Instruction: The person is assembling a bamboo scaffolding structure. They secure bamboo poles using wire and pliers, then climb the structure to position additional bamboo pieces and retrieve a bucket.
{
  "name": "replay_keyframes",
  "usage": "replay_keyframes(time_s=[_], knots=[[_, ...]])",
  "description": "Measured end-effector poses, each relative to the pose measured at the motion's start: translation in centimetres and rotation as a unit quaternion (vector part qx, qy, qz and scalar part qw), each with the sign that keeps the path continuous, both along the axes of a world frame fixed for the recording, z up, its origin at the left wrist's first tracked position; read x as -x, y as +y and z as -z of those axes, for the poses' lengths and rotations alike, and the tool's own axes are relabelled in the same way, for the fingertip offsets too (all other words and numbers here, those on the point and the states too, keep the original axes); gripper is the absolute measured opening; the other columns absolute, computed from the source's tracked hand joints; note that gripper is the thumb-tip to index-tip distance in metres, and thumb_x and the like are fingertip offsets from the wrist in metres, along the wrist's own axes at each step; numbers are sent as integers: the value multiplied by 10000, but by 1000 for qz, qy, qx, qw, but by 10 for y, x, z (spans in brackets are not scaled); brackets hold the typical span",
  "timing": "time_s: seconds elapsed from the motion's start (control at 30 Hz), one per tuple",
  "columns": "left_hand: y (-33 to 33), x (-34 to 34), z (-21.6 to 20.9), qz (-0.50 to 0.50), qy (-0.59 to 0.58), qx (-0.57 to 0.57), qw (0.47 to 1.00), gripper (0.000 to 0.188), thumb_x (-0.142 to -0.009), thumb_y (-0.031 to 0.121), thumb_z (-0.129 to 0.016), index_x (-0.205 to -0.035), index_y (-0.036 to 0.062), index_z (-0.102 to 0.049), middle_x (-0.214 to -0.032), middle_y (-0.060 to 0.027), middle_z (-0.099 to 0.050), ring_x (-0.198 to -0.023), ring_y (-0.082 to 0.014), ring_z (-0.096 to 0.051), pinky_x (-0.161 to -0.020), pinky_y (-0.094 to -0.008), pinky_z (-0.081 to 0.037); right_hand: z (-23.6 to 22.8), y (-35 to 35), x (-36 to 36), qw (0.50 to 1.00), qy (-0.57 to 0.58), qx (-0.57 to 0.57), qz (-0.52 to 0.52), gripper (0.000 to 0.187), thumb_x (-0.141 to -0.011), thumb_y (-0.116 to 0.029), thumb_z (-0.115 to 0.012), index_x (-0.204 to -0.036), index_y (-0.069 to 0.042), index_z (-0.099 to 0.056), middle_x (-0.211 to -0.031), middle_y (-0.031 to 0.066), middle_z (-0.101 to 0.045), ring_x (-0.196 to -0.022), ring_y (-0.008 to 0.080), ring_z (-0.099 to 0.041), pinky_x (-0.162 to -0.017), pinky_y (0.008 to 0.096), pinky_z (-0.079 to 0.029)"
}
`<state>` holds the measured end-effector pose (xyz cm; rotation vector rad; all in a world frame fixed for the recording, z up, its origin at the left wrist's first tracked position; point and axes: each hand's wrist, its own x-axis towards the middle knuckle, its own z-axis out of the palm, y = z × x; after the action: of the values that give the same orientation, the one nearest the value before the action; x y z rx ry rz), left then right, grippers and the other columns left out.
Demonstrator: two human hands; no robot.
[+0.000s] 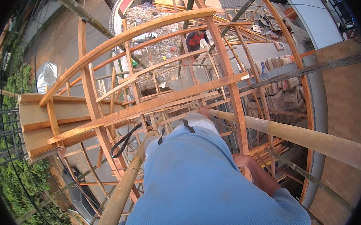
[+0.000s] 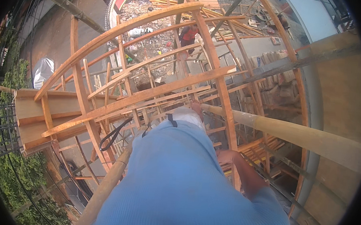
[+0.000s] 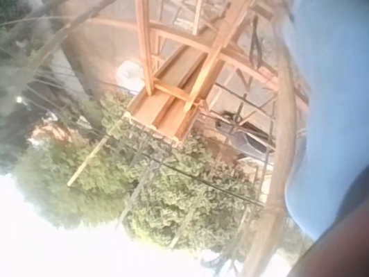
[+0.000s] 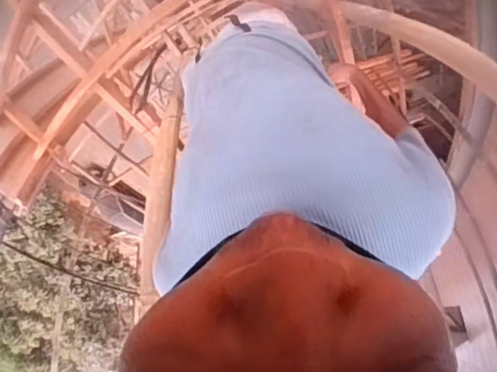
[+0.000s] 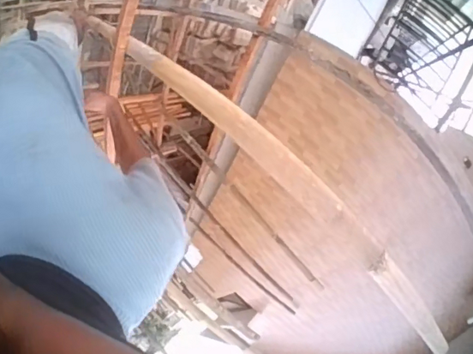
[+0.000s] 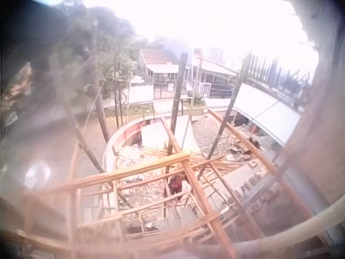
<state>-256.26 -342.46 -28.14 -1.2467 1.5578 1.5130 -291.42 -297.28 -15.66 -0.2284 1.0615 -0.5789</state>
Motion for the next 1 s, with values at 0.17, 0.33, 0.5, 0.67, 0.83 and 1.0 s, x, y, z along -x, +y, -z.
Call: replay_keyframes(time_s=[0.17,0.33,0.5,0.67,0.83,1.0], knots=[[1,-3,5,-4,-1,-3,1000,266,-945,214,-642,-1159,55,-644,-1014,-96,-712,-913,-285,-675,-841,-431,-560,-25,13,-5,979,-128,-61,144,330,-897,-173,-761,-1151,37,-737,-1087,114,-770,-1004,223,-715,-964,389,-525],[-3,4,-3,-6,-8,-7,1000,262,-941,211,-644,-1150,53,-647,-1010,-102,-714,-913,-293,-678,-838,-434,-560,21,66,-17,938,-199,-134,248,414,-939,-159,-720,-1309,14,-655,-1225,132,-717,-1096,223,-681,-958,405,-533],[-9,7,0,-9,-13,-1,1000,257,-937,208,-646,-1141,51,-649,-1006,-108,-716,-912,-301,-680,-836,-436,-560,-12,37,-20,971,-31,-149,185,413,-939,-147,-722,-1318,-1,-646,-1203,125,-718,-1060,213,-682,-918,394,-542],[-12,11,-1,-5,-14,0,1000,252,-934,205,-648,-1132,49,-652,-1002,-115,-718,-912,-309,-683,-834,-439,-561,-46,11,-21,970,84,-163,162,415,-938,-135,-724,-1326,-15,-636,-1180,117,-719,-1025,203,-682,-878,383,-551],[-7,4,3,-12,-12,0,1000,248,-930,202,-650,-1123,47,-654,-998,-121,-720,-911,-318,-685,-831,-442,-561,-68,-13,-21,961,156,-173,146,420,-938,-123,-726,-1335,-30,-627,-1158,110,-719,-989,193,-683,-838,371,-560],[-7,7,2,-7,-4,5,1000,243,-926,199,-652,-1114,45,-657,-994,-128,-722,-911,-326,-688,-829,-445,-561,-54,-19,-14,958,181,-163,154,355,-942,-106,-716,-1284,-48,-638,-1064,85,-716,-885,165,-671,-752,345,-558]])
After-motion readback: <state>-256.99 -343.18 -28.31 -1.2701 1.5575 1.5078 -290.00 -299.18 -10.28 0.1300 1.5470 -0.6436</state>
